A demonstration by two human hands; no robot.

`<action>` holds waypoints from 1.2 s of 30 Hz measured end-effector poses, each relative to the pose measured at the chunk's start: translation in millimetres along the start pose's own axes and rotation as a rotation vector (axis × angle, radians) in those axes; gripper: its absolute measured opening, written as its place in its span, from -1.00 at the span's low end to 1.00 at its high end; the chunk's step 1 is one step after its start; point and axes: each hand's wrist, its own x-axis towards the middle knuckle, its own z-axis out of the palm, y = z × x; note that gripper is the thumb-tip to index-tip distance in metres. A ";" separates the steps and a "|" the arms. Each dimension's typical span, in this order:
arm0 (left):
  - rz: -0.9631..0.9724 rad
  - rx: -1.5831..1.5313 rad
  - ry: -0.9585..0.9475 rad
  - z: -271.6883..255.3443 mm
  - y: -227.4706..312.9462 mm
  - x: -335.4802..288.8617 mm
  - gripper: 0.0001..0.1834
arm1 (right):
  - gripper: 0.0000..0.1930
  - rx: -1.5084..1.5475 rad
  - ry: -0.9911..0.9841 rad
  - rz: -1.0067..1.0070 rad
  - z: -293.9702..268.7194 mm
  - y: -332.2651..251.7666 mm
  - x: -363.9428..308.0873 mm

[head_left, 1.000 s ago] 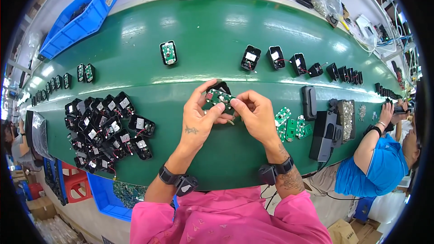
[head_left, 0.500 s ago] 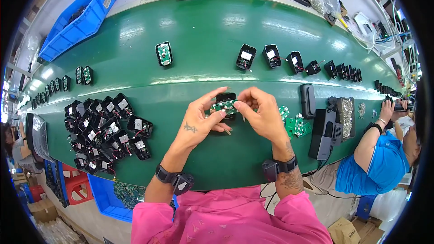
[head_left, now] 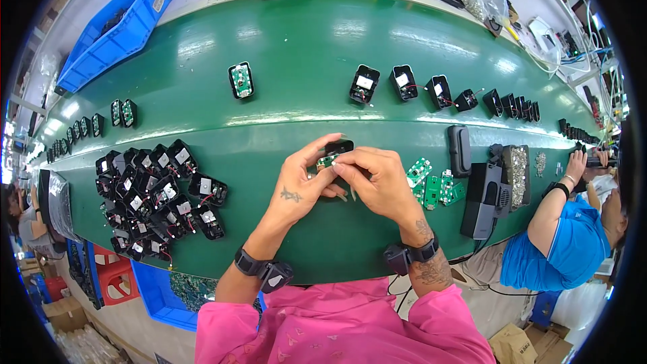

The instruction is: The person assembles electronic devices by hand, picking up a black plastic housing and a green circuit board, fitting the board into the housing, and pressing them together. The person then places the assembled device onto the green conveyor belt and repeats the process.

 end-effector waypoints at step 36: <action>0.233 0.311 0.171 2.0 4.7 -5.5 -0.46 | -0.94 -0.153 -0.028 -0.075 -4.8 0.7 0.4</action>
